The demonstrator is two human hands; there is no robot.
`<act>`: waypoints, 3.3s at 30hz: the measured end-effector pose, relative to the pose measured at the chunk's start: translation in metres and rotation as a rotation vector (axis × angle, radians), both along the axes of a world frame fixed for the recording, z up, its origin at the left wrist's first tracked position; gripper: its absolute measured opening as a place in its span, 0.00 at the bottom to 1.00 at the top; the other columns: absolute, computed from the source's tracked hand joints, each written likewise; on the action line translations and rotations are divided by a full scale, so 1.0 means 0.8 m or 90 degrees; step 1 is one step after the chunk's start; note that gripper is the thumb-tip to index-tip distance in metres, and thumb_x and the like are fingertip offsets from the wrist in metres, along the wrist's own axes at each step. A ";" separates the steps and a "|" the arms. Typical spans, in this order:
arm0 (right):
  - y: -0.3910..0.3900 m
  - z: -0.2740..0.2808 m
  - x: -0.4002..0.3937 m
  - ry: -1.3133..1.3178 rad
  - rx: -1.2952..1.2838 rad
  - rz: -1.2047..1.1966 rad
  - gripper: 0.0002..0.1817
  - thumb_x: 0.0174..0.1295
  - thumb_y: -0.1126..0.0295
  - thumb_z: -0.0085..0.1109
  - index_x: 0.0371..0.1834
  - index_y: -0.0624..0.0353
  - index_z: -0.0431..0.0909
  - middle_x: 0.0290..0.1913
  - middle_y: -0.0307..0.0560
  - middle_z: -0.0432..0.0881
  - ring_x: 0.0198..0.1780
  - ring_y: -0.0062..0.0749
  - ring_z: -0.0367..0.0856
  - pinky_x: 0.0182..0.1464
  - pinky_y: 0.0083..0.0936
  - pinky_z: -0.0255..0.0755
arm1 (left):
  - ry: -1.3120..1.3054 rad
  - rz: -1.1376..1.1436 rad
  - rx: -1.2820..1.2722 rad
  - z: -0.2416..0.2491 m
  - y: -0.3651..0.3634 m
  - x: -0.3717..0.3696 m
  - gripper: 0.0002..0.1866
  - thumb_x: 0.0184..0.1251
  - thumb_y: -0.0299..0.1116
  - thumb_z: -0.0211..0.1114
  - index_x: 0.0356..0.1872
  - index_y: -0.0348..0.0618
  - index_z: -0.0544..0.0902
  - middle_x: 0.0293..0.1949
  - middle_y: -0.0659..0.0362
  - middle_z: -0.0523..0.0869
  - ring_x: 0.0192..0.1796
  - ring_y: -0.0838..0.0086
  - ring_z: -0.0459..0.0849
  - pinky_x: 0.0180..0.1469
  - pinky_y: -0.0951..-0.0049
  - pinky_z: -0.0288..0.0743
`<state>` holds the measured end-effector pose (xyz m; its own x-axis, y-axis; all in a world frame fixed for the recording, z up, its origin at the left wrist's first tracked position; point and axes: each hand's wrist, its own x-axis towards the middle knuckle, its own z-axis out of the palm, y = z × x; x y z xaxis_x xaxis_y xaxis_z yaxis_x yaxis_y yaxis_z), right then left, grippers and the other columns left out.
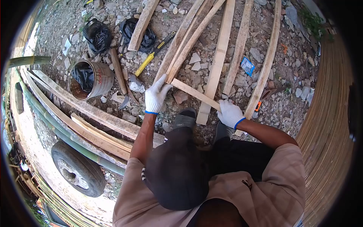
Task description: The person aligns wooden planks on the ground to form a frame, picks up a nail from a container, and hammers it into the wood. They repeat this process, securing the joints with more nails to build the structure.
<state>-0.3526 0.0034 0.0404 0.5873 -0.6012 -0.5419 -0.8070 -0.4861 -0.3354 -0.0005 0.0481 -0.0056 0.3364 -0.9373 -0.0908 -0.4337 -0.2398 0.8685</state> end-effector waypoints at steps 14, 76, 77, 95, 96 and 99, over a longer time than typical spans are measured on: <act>-0.008 -0.010 -0.004 -0.003 -0.033 0.091 0.21 0.67 0.60 0.63 0.52 0.65 0.71 0.42 0.63 0.83 0.42 0.61 0.88 0.42 0.53 0.83 | -0.043 0.034 -0.046 -0.011 0.010 -0.009 0.25 0.72 0.36 0.72 0.67 0.43 0.83 0.58 0.44 0.89 0.61 0.56 0.89 0.60 0.64 0.82; -0.019 0.005 0.014 0.026 0.028 0.057 0.24 0.69 0.55 0.63 0.60 0.60 0.75 0.47 0.63 0.86 0.48 0.62 0.86 0.50 0.54 0.80 | -0.050 0.154 -0.060 -0.002 0.019 -0.045 0.29 0.62 0.38 0.73 0.66 0.45 0.82 0.57 0.45 0.86 0.62 0.47 0.82 0.66 0.53 0.76; -0.019 0.004 0.013 0.024 0.026 0.059 0.24 0.69 0.55 0.63 0.60 0.60 0.75 0.47 0.63 0.86 0.48 0.62 0.87 0.49 0.53 0.80 | -0.050 0.154 -0.060 -0.003 0.020 -0.046 0.29 0.62 0.38 0.73 0.66 0.45 0.82 0.57 0.45 0.86 0.62 0.47 0.82 0.66 0.53 0.76; -0.020 0.013 0.023 -0.001 0.030 0.044 0.20 0.68 0.57 0.63 0.55 0.57 0.77 0.44 0.62 0.86 0.46 0.62 0.87 0.48 0.53 0.80 | -0.066 0.125 -0.050 -0.009 0.022 -0.039 0.30 0.65 0.39 0.75 0.68 0.47 0.81 0.60 0.46 0.86 0.64 0.51 0.83 0.67 0.57 0.77; -0.020 0.013 0.023 -0.004 0.024 0.049 0.20 0.68 0.57 0.63 0.55 0.57 0.77 0.44 0.62 0.86 0.46 0.62 0.87 0.48 0.53 0.80 | -0.064 0.127 -0.060 -0.009 0.022 -0.039 0.30 0.64 0.39 0.75 0.68 0.46 0.81 0.59 0.45 0.86 0.63 0.49 0.83 0.66 0.55 0.77; -0.020 0.014 0.024 0.015 0.034 0.041 0.20 0.68 0.57 0.63 0.55 0.57 0.77 0.44 0.62 0.86 0.47 0.62 0.86 0.48 0.53 0.80 | -0.070 0.124 -0.070 -0.009 0.021 -0.039 0.31 0.62 0.40 0.75 0.67 0.45 0.81 0.58 0.44 0.86 0.62 0.47 0.83 0.65 0.53 0.77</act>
